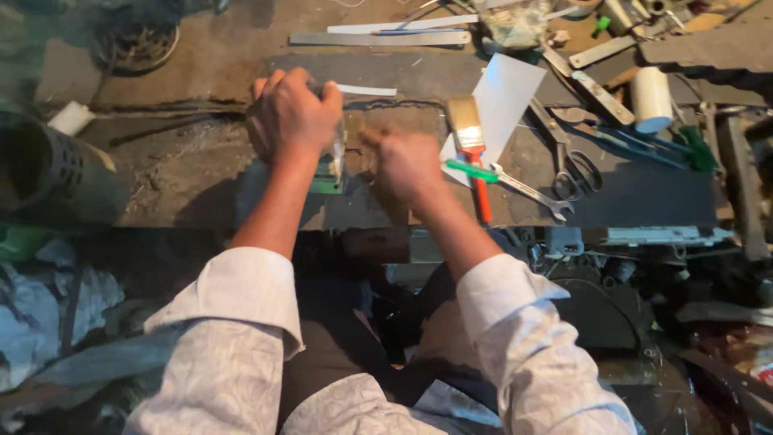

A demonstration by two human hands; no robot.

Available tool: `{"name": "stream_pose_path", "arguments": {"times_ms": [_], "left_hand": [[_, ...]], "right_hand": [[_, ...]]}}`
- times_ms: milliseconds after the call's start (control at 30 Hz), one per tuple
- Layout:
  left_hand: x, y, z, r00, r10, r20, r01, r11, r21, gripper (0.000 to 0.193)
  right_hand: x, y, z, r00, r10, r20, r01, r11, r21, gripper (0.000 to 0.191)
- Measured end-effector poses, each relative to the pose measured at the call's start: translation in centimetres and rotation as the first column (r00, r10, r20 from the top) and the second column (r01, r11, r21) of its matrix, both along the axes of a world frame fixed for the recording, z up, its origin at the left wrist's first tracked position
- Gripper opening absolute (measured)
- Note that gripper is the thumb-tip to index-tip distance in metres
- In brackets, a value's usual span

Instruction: The person uses a screwdriver to remove screws from a small electronic device on a cluttered workbench. They then handle a white wire and place it into the device's internal components.

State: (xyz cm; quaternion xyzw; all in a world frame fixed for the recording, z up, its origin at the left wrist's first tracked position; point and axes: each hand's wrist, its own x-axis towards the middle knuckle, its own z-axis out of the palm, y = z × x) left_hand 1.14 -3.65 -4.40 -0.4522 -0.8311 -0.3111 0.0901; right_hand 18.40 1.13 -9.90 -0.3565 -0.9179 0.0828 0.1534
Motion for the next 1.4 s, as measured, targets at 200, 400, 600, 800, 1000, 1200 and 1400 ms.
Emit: {"name": "stream_pose_path", "arguments": {"times_ms": [200, 400, 600, 800, 1000, 1200, 1400], "left_hand": [[0.1, 0.0, 0.3, 1.000, -0.015, -0.006, 0.015, 1.000, -0.013, 0.036], [0.0, 0.1, 0.1, 0.999, -0.021, -0.031, 0.021, 1.000, -0.005, 0.038], [0.0, 0.0, 0.0, 1.000, -0.006, 0.011, 0.006, 1.000, -0.023, 0.037], [0.3, -0.3, 0.2, 0.998, -0.020, -0.064, 0.021, 0.999, 0.024, 0.039], [0.7, -0.7, 0.5, 0.999, -0.039, 0.011, 0.039, 0.999, -0.013, 0.036], [0.4, -0.4, 0.2, 0.998, -0.021, -0.060, 0.020, 1.000, -0.003, 0.039], [0.3, -0.2, -0.1, 1.000, -0.016, -0.001, 0.016, 1.000, -0.012, 0.037]], "right_hand": [[0.4, 0.1, -1.7, 0.995, -0.046, -0.092, 0.040, 0.997, -0.070, 0.065], [-0.3, -1.0, -2.9, 0.970, -0.053, -0.237, -0.018, 0.958, -0.285, 0.064], [-0.3, -2.4, -2.9, 0.973, -0.118, -0.199, 0.030, 0.916, -0.400, 0.071], [0.3, -2.9, -3.1, 0.910, -0.144, -0.389, -0.027, 0.915, -0.402, 0.066], [0.2, -2.8, -3.4, 0.914, -0.078, -0.398, -0.068, 0.938, -0.340, 0.060], [0.3, -2.9, -3.3, 0.913, -0.165, -0.373, 0.002, 0.917, -0.399, 0.058], [0.1, -3.0, -4.1, 0.899, -0.096, -0.428, -0.037, 0.956, -0.293, 0.056]]}}
